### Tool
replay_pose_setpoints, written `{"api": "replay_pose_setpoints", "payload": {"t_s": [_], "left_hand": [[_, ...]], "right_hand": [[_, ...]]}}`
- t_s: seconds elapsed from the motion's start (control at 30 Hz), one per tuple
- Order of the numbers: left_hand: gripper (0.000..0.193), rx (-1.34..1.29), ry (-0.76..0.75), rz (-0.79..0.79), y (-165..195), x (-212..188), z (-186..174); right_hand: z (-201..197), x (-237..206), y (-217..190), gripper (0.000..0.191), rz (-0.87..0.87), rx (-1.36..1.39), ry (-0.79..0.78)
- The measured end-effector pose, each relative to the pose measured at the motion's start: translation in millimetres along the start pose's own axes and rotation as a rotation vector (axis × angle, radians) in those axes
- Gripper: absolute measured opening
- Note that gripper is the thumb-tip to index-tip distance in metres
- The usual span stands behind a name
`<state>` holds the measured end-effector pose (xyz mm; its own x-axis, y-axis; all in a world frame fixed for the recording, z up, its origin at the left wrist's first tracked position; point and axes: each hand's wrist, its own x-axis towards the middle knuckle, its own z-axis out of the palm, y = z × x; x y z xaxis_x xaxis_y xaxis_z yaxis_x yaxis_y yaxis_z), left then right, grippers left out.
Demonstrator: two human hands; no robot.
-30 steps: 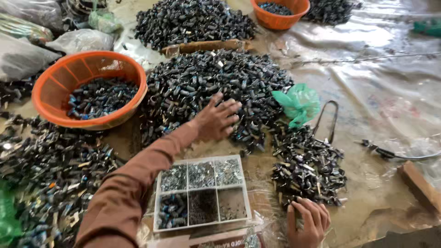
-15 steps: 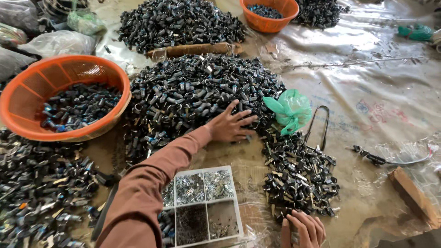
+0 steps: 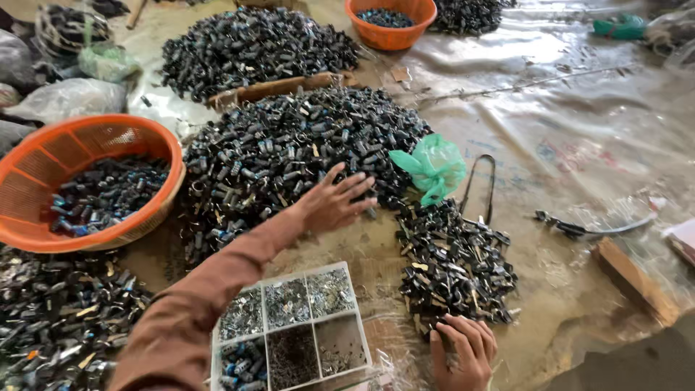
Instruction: The person picks small metal springs and contact parts from a compartment tray and presses them by hand into cylindrical metal-rubber caps, placing each finished assembly into piles on the table. They occasionally reach into a large pile of parts to gather more components and continue the same assembly cycle.
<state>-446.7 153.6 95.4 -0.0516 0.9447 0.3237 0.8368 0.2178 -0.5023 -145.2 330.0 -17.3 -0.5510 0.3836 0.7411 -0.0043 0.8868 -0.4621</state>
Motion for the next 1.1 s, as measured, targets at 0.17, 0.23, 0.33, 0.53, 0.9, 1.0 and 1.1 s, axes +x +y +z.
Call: {"api": "replay_pose_setpoints", "payload": {"t_s": [0.17,0.23,0.33,0.53,0.9,1.0,1.1], "left_hand": [[0.082,-0.140,-0.010,-0.161,4.0,-53.1,-20.2],[0.087,-0.094,-0.062,-0.212,-4.3,-74.3,-26.2],[0.081,-0.008,-0.051,-0.239,-18.1,-91.3,-33.5],[0.085,0.098,-0.135,-0.190,-34.3,-92.5,-53.5],[0.062,-0.290,-0.113,-0.436,66.4,-138.0,-111.8],[0.057,-0.519,-0.135,-0.500,122.9,-168.6,-146.3],[0.042,-0.549,-0.174,-0.650,149.5,-200.6,-162.1]], "right_hand": [[3.2,76.9,-23.9,0.025,-0.162,0.070,-0.137],[19.8,122.5,-33.0,0.033,-0.242,0.018,-0.276],[58.2,184.1,-48.3,0.036,-0.314,-0.085,-0.458],[103.2,225.9,-83.1,0.011,-0.305,-0.475,-0.844],[27.1,124.9,-44.4,0.028,0.325,0.538,-0.712],[-6.9,77.4,-33.9,0.027,0.199,0.334,-0.813],[-18.5,44.6,-25.8,0.023,0.227,0.220,-0.811]]}}
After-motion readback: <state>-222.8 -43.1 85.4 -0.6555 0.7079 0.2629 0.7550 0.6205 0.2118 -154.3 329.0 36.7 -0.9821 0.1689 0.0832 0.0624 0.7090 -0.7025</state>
